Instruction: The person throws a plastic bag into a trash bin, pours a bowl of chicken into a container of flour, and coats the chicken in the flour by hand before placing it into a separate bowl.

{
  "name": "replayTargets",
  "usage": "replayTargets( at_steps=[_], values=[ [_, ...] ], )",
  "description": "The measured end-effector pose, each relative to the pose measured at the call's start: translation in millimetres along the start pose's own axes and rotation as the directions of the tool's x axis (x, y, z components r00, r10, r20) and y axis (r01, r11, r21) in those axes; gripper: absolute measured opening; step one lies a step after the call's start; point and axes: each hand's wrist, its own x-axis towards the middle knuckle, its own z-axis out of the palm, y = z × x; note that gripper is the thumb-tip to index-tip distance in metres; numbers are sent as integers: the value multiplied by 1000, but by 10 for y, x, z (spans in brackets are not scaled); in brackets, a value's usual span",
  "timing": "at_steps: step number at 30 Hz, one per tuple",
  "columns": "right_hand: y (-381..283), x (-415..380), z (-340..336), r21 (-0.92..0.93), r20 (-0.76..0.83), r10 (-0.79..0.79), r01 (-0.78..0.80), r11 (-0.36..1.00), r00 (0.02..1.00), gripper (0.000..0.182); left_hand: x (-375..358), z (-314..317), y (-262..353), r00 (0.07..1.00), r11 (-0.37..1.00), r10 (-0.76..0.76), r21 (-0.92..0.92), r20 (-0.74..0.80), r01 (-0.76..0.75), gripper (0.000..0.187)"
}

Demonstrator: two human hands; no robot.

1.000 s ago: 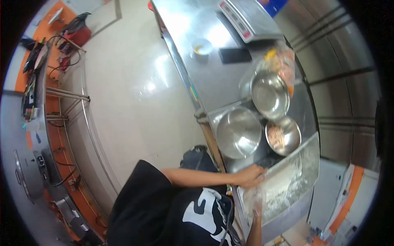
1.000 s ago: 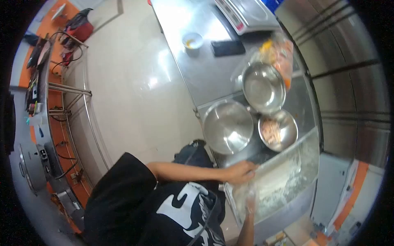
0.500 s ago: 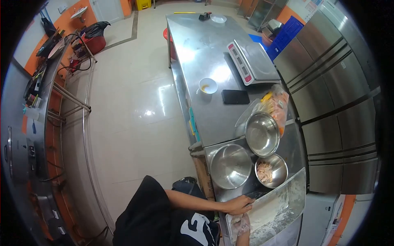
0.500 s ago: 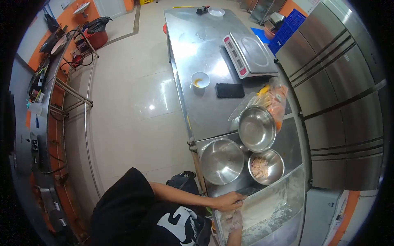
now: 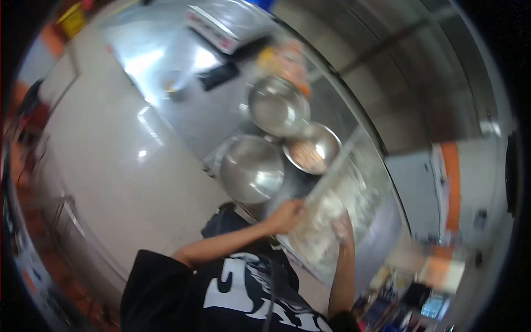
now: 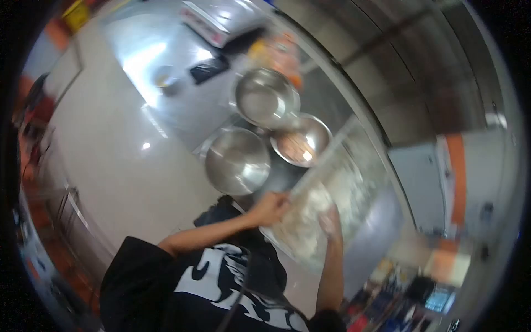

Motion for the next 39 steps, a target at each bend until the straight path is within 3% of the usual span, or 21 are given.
replayTargets(
  at_steps=[1, 2, 3, 6, 9, 10, 11, 15, 17, 18, 20, 21, 22, 23, 24, 25, 26, 27, 29, 33, 39],
  values=[
    [124, 56, -121, 73, 59, 111, -116, 991, 992, 46, 10, 53, -93, 996, 995, 75, -56, -47, -78, 24],
    [84, 1, -88, -138, -78, -86, 75, 988, 993, 48, 16, 61, -134, 995, 996, 81, -23, -49, -82, 26],
    [460, 0, -217, -661, -46, -149, 82, 746, 988, 45, 29, 59, -138, 994, 996, 92, 17, -66, -91, 27],
    [-126, 0, -139, -659, -234, -46, -124, 742, 971, 39, 50, 3, 63, 998, 999, 53, 8, -36, -53, 30],
    [-247, -71, -214, -813, -192, -156, -68, 579, 969, 38, 75, 8, 68, 999, 999, -38, 1, 1, 38, 39],
    [-399, -109, -253, -409, -164, -51, -21, 912, 985, 40, 78, 17, 60, 1000, 1000, -2, -6, -13, 2, 38],
    [-464, -128, -269, 113, -86, 24, -14, 993, 996, 42, 66, 13, 54, 999, 999, 31, -11, -30, -31, 38],
    [-403, -22, -342, 300, 101, 87, -114, 947, 991, 46, 54, 14, 16, 1000, 998, 4, 70, -5, -4, 35],
    [-535, 152, -205, 584, 140, -231, 108, 805, 963, 42, 69, 32, 5, 997, 998, 53, 34, -55, -51, 33],
    [-359, 305, -157, 582, 134, -236, 116, 805, 962, 42, 76, 26, 11, 997, 998, 61, 36, -53, -59, 33],
    [578, 685, 52, 933, 14, 23, -21, 359, 1000, 45, 76, 5, 53, 1000, 1000, 11, 13, -17, -11, 30],
    [1145, 856, 251, 816, -5, 52, -26, 578, 999, 48, 76, 1, 59, 1000, 1000, 22, 14, -13, -22, 30],
    [1873, 1000, 537, -35, -1, -67, 67, 997, 998, 51, 72, -9, 55, 1000, 999, 15, 34, 7, -16, 31],
    [2454, 1021, 921, -542, 48, -240, 227, 809, 970, 54, 78, -19, 47, 1000, 998, 8, 57, 27, -9, 32],
    [3288, 1035, 1322, -843, 146, -416, 333, 422, 898, 57, 84, -5, 20, 999, 998, 12, 60, 30, -14, 32],
    [2192, 756, 1232, -468, 66, -216, 221, 856, 974, 64, 87, 25, -8, 999, 998, 52, 43, -14, -51, 29],
    [720, 436, 1117, 56, -17, -4, 5, 998, 1000, 71, 78, 42, -32, 995, 996, 89, 28, -56, -87, 27],
    [736, 339, 1145, 66, -29, 0, 2, 998, 1000, 71, 61, 32, 3, 995, 996, 89, 34, -40, -88, 27],
    [808, 185, 1127, -171, 168, -276, 304, 937, 946, 87, 81, 16, 113, 998, 999, 46, 25, -42, -45, 26],
    [688, 31, 1219, -199, 54, -273, 279, 940, 960, 83, 85, 59, 12, 999, 998, 39, 53, -11, -39, 24],
    [277, -114, 986, -576, 326, 162, 60, 815, 932, 38, 100, 101, -74, 996, 996, 78, 46, -49, -76, 26]
  ],
)
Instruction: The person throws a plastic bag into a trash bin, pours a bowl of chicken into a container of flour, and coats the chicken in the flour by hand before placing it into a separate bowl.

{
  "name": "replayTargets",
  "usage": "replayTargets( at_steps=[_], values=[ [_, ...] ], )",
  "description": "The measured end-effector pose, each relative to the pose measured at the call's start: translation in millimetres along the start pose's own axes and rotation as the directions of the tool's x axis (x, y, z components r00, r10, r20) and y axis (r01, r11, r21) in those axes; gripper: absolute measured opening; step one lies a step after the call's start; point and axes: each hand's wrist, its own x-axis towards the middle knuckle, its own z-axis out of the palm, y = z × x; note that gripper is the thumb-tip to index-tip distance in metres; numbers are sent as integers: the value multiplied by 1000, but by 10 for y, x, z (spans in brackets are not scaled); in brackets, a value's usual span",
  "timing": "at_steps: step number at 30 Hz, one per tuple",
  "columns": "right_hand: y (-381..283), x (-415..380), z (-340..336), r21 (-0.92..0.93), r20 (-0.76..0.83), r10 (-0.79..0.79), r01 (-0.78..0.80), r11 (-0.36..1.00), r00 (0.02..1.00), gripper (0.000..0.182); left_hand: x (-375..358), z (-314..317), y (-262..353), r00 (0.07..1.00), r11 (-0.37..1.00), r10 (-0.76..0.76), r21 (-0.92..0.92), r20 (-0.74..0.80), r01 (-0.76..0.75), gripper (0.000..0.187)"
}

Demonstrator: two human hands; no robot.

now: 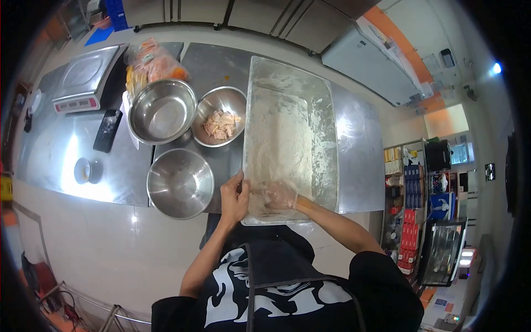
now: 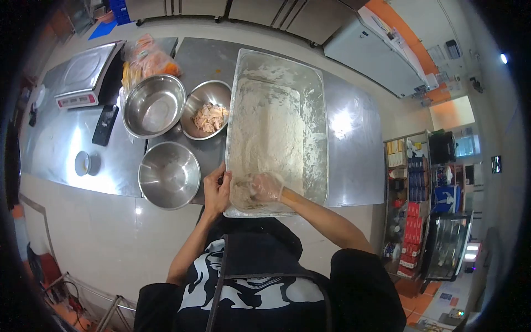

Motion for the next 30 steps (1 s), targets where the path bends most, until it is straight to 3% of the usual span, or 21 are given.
replayTargets(
  at_steps=[2, 3, 5, 7, 9, 10, 12, 19, 21, 25, 27, 28, 30],
  values=[
    [39, -231, -104, 47, -362, -73, 97, 994, 929, 28, 8, -18, 95, 1000, 1000, -13, -1, 14, 13, 26],
    [97, -313, -193, 52, -365, -73, 99, 994, 928, 28, 11, -22, 128, 999, 1000, -31, -4, 18, 31, 26],
    [198, -352, -416, -500, -482, -524, 271, 822, 702, 29, 6, -12, 95, 999, 999, -43, 2, 16, 43, 26],
    [209, -231, -549, -235, -600, -363, 276, 932, 713, 36, -10, -22, 68, 998, 998, -54, 18, 42, 53, 26],
    [214, 112, -640, 82, -480, -58, 111, 990, 875, 46, -21, -18, 64, 999, 998, -30, 52, 15, 29, 30],
    [296, 364, -616, 105, -495, -36, 101, 989, 868, 46, -26, -6, 33, 999, 998, -28, 65, 44, 25, 30],
    [512, 789, -450, -43, -222, 21, -31, 999, 975, 55, -35, 28, -43, 996, 995, -88, -49, 14, 89, 33],
    [168, 423, 200, 28, -324, -305, 331, 943, 896, 42, -34, 23, -75, 999, 998, -47, 34, 21, 46, 36],
    [59, 266, 243, 3, -296, -352, 370, 929, 888, 39, -27, 41, -32, 1000, 999, 1, -43, 14, -1, 37],
    [-88, -21, 127, -25, -263, -377, 384, 923, 888, 34, -22, 43, -13, 997, 996, -66, -54, 40, 68, 36],
    [-289, -247, -138, 50, -185, -236, 249, 967, 954, 22, -16, 28, -27, 997, 997, -66, -29, 44, 67, 36],
    [-212, -201, -66, 44, -181, -237, 249, 968, 954, 22, -14, 25, -31, 997, 997, -65, -33, 39, 66, 36],
    [51, -91, 143, 204, -155, -152, 183, 962, 976, 17, -22, 18, -45, 996, 996, -84, -2, 41, 84, 35]
  ],
)
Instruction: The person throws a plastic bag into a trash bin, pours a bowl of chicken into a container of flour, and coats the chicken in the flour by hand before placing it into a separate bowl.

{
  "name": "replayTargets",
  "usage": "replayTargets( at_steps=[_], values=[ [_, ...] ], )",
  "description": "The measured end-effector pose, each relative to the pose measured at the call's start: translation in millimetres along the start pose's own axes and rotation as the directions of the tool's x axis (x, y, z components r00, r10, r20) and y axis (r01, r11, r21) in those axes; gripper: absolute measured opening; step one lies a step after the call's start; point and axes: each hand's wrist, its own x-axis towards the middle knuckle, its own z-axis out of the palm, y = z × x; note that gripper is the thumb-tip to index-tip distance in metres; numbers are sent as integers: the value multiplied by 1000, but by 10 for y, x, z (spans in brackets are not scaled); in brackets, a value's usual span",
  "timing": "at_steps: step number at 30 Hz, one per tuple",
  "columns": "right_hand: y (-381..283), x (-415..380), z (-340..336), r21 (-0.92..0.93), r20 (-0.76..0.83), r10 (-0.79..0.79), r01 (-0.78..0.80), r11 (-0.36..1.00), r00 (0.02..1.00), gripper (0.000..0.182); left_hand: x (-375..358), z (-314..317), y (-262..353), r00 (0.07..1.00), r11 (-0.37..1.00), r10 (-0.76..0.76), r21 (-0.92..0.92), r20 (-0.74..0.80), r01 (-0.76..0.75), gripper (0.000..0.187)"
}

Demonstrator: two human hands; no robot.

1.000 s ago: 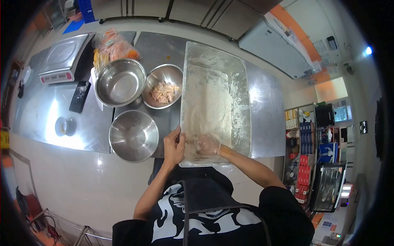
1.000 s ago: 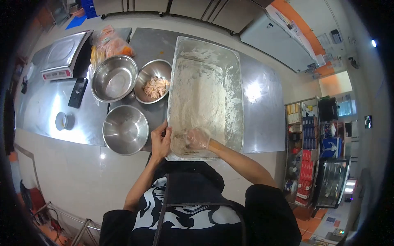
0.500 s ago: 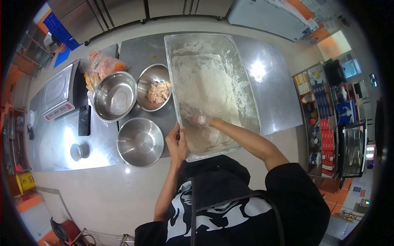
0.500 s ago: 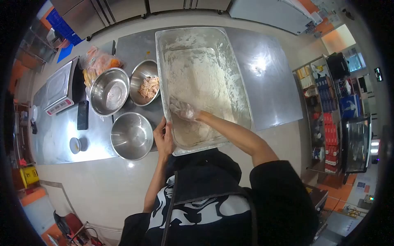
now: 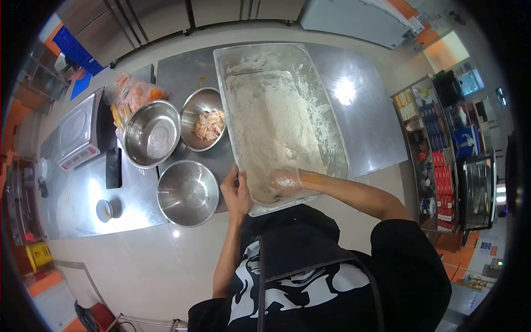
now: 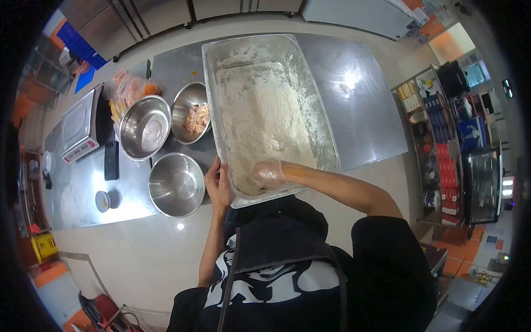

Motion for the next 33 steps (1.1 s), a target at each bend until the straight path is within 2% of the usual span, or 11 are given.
replayTargets(
  at_steps=[2, 5, 8, 10, 14, 16, 19, 22, 24, 25, 33],
  values=[
    [-155, -237, -445, 124, 12, 53, -54, 991, 999, 19, -7, 17, 9, 999, 999, 38, -8, -27, -38, 36],
    [243, -217, -709, -491, 152, -9, 83, 867, 988, 29, -7, -15, -13, 998, 999, 50, -1, -36, -50, 36],
    [374, -123, -903, 453, -285, -84, 211, 866, 955, 32, -14, -12, -9, 1000, 1000, -14, -10, 12, 14, 38],
    [320, 109, -931, -436, -462, -189, -37, 899, 867, 46, -8, 19, -67, 999, 996, 43, -81, -23, -44, 38],
    [326, -4, -470, -518, -372, -89, -127, 846, 924, 55, 0, 5, -77, 1000, 999, -10, -39, -3, 10, 37],
    [758, -184, -123, 15, -235, 20, -17, 1000, 972, 51, -7, 15, -32, 1000, 998, -25, -65, -5, 24, 36],
    [1250, -338, 213, 774, 39, 29, -49, 632, 999, 45, 6, 7, -36, 997, 999, 25, -24, -67, -27, 35],
    [714, -395, -557, 588, -227, -7, 142, 796, 974, 37, 1, -46, 87, 999, 999, 38, 33, -30, -37, 34],
    [961, -298, -592, -535, 23, 501, -413, 737, 865, 31, -1, -20, -1, 996, 996, 66, 61, -60, -62, 33],
    [1424, -262, -154, -168, -81, 365, -373, 912, 928, 32, -1, -14, -10, 997, 997, 60, 44, -49, -57, 33],
    [1056, -456, -384, -374, -2, 390, -362, 854, 921, 31, -13, -17, 131, 998, 1000, 9, 20, -59, -8, 37]
  ],
)
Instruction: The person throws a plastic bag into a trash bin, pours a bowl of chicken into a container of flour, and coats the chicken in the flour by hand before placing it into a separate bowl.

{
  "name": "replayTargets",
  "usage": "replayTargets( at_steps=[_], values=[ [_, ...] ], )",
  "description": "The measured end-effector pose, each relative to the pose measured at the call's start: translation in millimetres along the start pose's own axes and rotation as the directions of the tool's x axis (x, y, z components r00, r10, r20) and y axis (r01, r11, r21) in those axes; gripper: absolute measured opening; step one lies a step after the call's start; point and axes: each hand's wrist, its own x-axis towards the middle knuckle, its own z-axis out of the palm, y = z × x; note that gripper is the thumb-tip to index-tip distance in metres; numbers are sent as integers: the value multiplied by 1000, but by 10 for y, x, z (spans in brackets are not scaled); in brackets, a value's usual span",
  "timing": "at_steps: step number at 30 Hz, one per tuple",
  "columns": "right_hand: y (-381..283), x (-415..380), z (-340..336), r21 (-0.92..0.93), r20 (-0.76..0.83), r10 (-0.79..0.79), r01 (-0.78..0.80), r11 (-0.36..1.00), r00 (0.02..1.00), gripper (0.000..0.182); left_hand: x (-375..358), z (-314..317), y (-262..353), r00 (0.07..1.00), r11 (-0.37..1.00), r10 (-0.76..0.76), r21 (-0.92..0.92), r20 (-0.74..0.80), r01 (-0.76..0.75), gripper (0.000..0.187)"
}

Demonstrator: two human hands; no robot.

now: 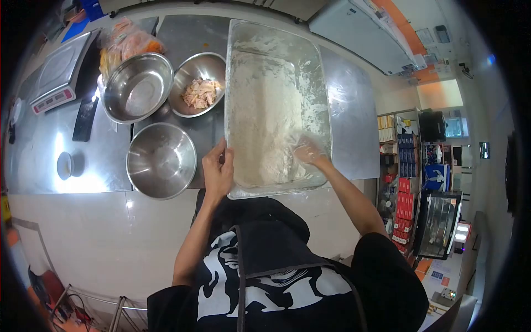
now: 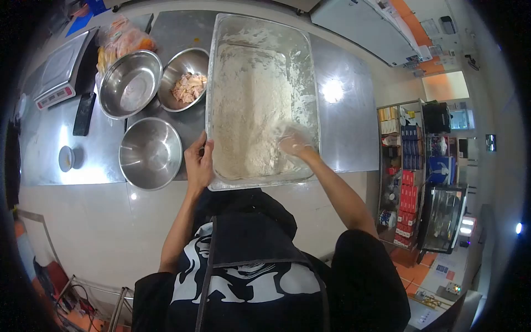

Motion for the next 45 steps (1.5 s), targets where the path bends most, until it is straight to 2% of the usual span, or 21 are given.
replayTargets(
  at_steps=[1, 2, 3, 4, 7, 8, 10, 14, 16, 17, 19, 20, 22, 24, 28, 29, 30, 34, 39, 43, 45],
  values=[
    [309, 147, 299, 48, 107, 201, -207, 977, 974, 34, 2, -7, 19, 1000, 1000, 10, -8, 8, -10, 36],
    [591, 100, 616, 48, 104, 193, -199, 979, 976, 34, 4, -13, 4, 1000, 1000, 13, -3, 2, -13, 36],
    [865, -46, 945, 452, 42, 17, -34, 891, 999, 34, 4, -11, -33, 1000, 1000, 1, 9, 15, -1, 35],
    [970, -121, 1112, 763, -80, -126, 142, 631, 989, 39, 6, -11, -50, 1000, 1000, -14, 20, 22, 14, 35],
    [-900, -315, -418, 538, 266, 218, -332, 775, 939, 38, 12, -15, 20, 1000, 1000, 6, -24, 27, -5, 31],
    [-911, -219, -350, 535, 264, 202, -318, 783, 943, 38, 15, -39, 15, 998, 999, -38, 23, 58, 36, 29],
    [-993, -52, -235, 957, 215, -91, -191, 220, 972, 43, 23, -36, 11, 999, 999, -23, 28, 44, 22, 29],
    [-1369, 274, -406, 870, 258, -113, -180, 459, 960, 46, 16, -39, 14, 999, 1000, 16, 23, 52, -17, 28],
    [-1449, 346, -447, 923, 337, -63, -316, 219, 939, 53, 17, -44, 9, 998, 998, 49, 28, 49, -50, 28],
    [-1371, 402, -333, 920, 340, -63, -318, 228, 938, 53, 8, -43, 10, 998, 999, 43, 26, 50, -44, 28],
    [-1169, 549, -98, 836, 66, -68, -18, 548, 996, 60, 33, -39, 19, 999, 999, 41, 18, 29, -41, 28],
    [-1253, 441, -255, 830, 70, -78, -15, 558, 994, 60, 31, -41, 30, 999, 1000, 27, 6, 32, -27, 25],
    [-1420, 156, -598, 978, -203, 134, 193, 84, 970, 49, 16, -59, 43, 1000, 1000, 3, -3, 21, -3, 22],
    [-1229, 35, -901, 991, -130, 35, 129, 20, 991, 49, 23, -70, 52, 998, 1000, -10, -24, 54, 11, 21],
    [-869, -79, -1133, 912, -304, -23, 298, 281, 952, 50, 26, -55, 21, 998, 999, 33, -28, 46, -32, 21],
    [-777, -120, -1205, 662, -312, 16, 205, 721, 950, 49, 26, -49, 13, 999, 999, 33, -35, 38, -32, 21],
    [-699, -157, -1247, 242, -335, 42, 43, 969, 941, 48, 29, -47, 4, 999, 999, 33, -41, 29, -32, 21],
    [-380, -168, -1038, 291, -398, 129, -8, 957, 908, 46, 31, -56, -17, 999, 999, 35, -34, 28, -35, 21],
    [-640, -379, -1369, 603, -395, -44, 295, 741, 918, 50, 23, -51, 2, 1000, 999, 29, -31, 12, -29, 23],
    [-680, -463, -1469, 592, -522, -185, 510, 624, 832, 46, 20, -64, -57, 998, 998, 52, -23, 27, -52, 28],
    [-285, -443, -1235, 117, -471, 10, 51, 992, 882, 47, 14, -53, -69, 997, 997, 72, 1, 8, -72, 32]
  ],
)
